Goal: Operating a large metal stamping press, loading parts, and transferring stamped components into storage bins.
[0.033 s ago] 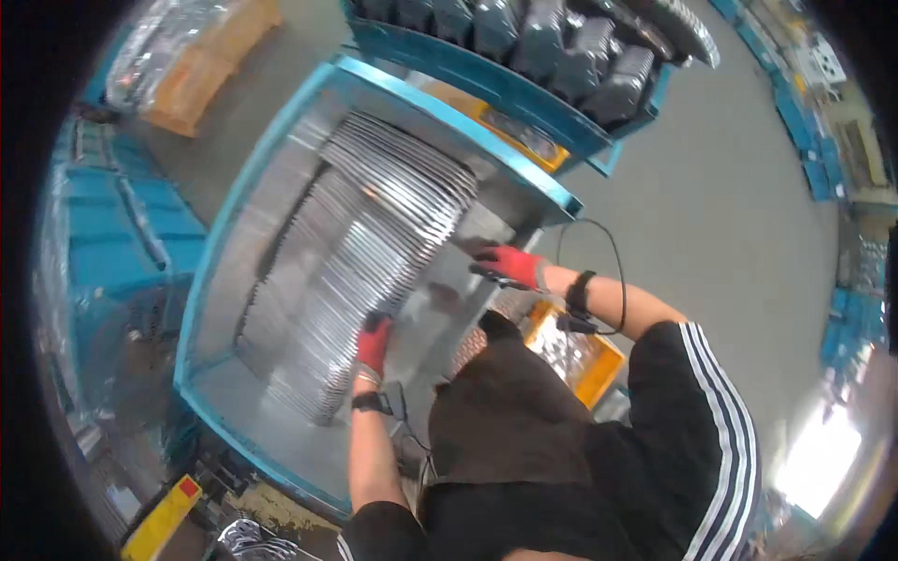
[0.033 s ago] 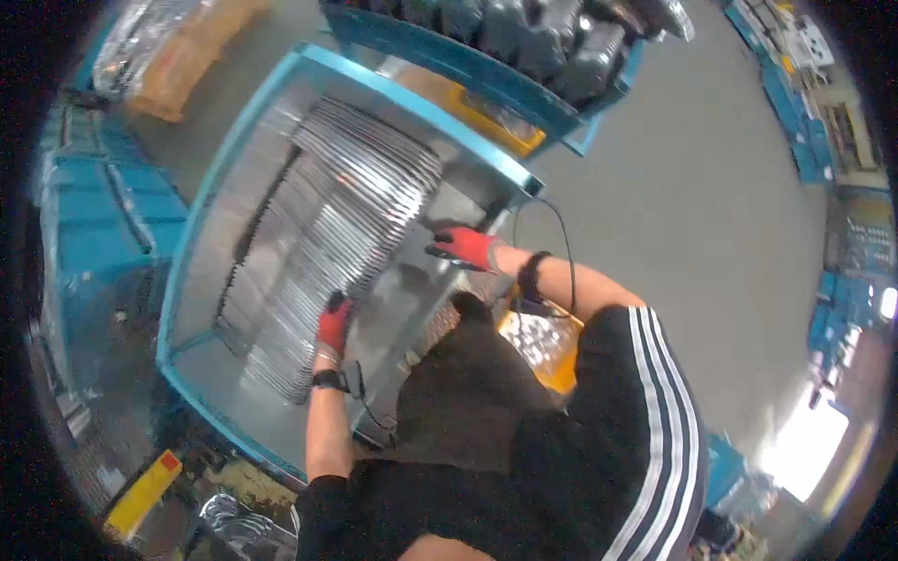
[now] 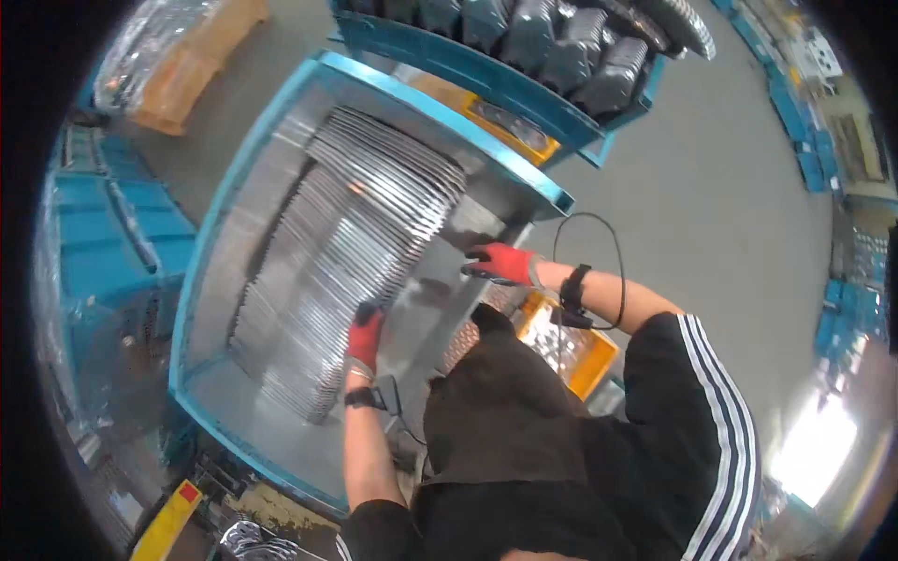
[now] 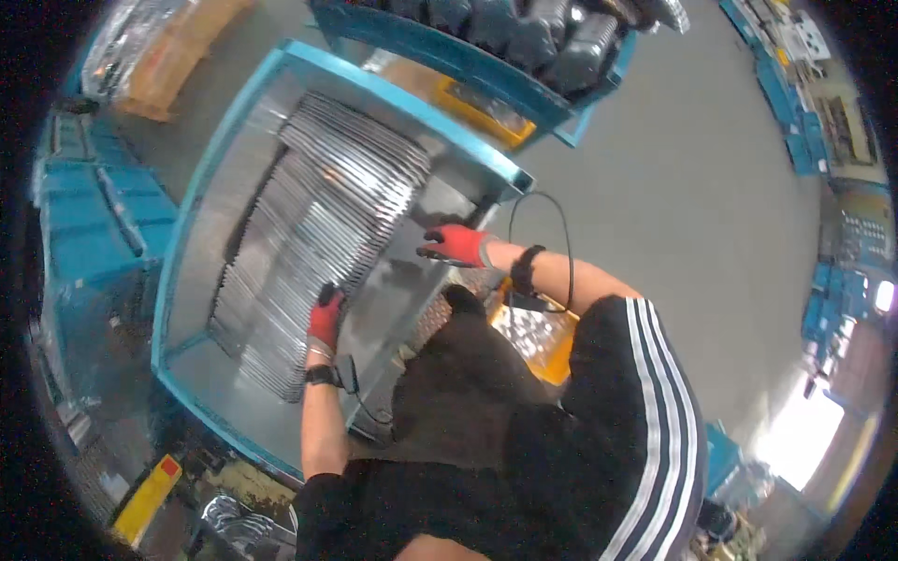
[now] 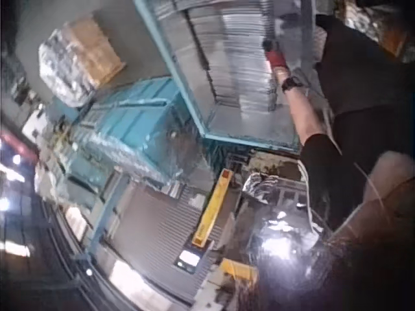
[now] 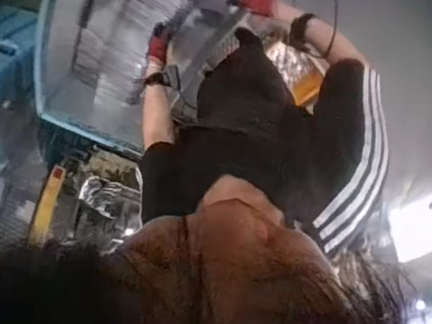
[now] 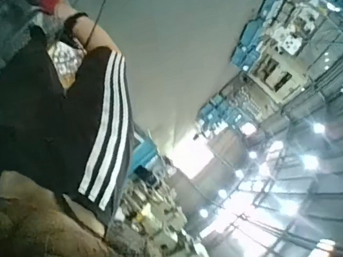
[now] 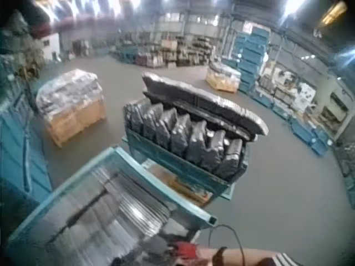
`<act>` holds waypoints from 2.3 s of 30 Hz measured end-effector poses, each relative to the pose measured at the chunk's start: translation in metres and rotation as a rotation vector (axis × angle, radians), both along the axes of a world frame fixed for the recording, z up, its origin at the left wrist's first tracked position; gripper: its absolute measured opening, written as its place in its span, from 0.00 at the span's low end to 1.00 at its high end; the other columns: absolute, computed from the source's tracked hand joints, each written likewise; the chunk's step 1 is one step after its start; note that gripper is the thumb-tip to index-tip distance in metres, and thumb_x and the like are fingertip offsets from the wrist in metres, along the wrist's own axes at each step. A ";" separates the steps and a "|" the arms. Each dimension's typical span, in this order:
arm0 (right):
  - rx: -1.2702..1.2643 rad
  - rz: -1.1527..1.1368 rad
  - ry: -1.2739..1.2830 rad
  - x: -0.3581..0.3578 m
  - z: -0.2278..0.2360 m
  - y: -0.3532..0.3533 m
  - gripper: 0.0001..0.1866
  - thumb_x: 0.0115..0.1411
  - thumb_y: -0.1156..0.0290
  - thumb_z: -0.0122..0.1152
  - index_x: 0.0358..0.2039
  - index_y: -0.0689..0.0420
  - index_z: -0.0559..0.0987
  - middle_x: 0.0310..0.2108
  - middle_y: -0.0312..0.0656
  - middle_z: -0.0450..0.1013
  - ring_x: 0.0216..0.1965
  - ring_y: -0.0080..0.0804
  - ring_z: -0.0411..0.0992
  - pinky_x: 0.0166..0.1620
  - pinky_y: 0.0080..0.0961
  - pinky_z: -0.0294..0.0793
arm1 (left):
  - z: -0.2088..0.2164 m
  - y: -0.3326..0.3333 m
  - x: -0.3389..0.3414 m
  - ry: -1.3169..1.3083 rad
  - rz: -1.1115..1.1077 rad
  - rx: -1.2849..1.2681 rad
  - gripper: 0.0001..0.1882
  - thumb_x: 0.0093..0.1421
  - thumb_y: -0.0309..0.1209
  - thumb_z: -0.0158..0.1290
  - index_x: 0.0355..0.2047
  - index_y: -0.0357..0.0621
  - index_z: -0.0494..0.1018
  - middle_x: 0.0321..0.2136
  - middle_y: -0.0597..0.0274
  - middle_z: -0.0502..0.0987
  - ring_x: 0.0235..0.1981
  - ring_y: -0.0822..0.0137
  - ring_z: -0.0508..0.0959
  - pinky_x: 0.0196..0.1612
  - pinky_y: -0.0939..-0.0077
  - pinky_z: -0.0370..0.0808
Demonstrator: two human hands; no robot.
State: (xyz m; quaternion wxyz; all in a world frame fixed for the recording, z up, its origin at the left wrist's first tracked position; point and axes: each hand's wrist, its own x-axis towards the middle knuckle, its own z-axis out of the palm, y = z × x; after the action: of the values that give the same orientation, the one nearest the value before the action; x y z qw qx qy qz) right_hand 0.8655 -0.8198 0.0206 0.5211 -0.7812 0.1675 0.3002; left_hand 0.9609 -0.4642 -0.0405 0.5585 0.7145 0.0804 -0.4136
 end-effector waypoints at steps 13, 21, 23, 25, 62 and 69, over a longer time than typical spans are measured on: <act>-0.223 0.167 -0.045 -0.136 0.089 -0.060 0.28 0.63 0.54 0.54 0.57 0.60 0.68 0.46 0.47 0.73 0.45 0.37 0.74 0.46 0.35 0.77 | 0.002 -0.064 -0.032 -0.011 -0.185 0.071 0.30 0.58 0.34 0.57 0.58 0.35 0.63 0.50 0.54 0.73 0.49 0.62 0.73 0.53 0.69 0.68; 1.102 -0.971 -0.166 -0.026 0.149 -0.058 0.25 0.69 0.52 0.40 0.55 0.59 0.67 0.47 0.52 0.73 0.49 0.45 0.73 0.52 0.44 0.73 | -0.015 -0.021 -0.044 0.102 -0.198 0.095 0.32 0.57 0.37 0.59 0.58 0.35 0.64 0.51 0.55 0.73 0.49 0.63 0.74 0.52 0.71 0.70; 1.061 -1.104 -0.274 0.030 0.146 -0.043 0.25 0.67 0.48 0.40 0.47 0.58 0.72 0.42 0.48 0.76 0.44 0.43 0.75 0.47 0.42 0.75 | -0.007 -0.019 -0.034 0.089 -0.152 0.154 0.31 0.56 0.39 0.60 0.56 0.36 0.66 0.50 0.57 0.74 0.48 0.64 0.74 0.50 0.72 0.70; 1.078 -1.136 -0.188 0.051 0.079 -0.031 0.27 0.66 0.46 0.41 0.46 0.58 0.73 0.41 0.46 0.75 0.43 0.44 0.74 0.47 0.44 0.74 | 0.018 -0.032 -0.013 0.126 -0.093 0.189 0.29 0.57 0.39 0.59 0.56 0.36 0.67 0.50 0.58 0.74 0.47 0.66 0.74 0.51 0.74 0.69; -0.084 -0.376 -0.237 0.165 -0.171 -0.042 0.47 0.52 0.38 0.59 0.55 0.70 0.65 0.54 0.62 0.66 0.57 0.53 0.65 0.58 0.37 0.64 | -0.139 -0.075 0.214 0.114 0.266 -0.221 0.20 0.63 0.39 0.52 0.55 0.50 0.69 0.38 0.70 0.76 0.36 0.70 0.75 0.39 0.71 0.74; -0.543 -0.363 -0.544 0.222 -0.147 -0.005 0.47 0.50 0.47 0.66 0.61 0.66 0.61 0.59 0.62 0.60 0.58 0.57 0.63 0.61 0.39 0.60 | -0.165 -0.071 0.211 0.116 0.399 -0.286 0.26 0.60 0.53 0.53 0.46 0.44 0.73 0.32 0.67 0.76 0.31 0.70 0.74 0.36 0.73 0.73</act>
State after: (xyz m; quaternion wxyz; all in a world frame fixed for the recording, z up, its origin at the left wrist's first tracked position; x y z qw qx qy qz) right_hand 1.0875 -0.8249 -0.1268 0.3663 -0.8986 0.2315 -0.0686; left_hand 1.1721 -0.5348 -0.2057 0.7188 0.5734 0.1925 -0.3426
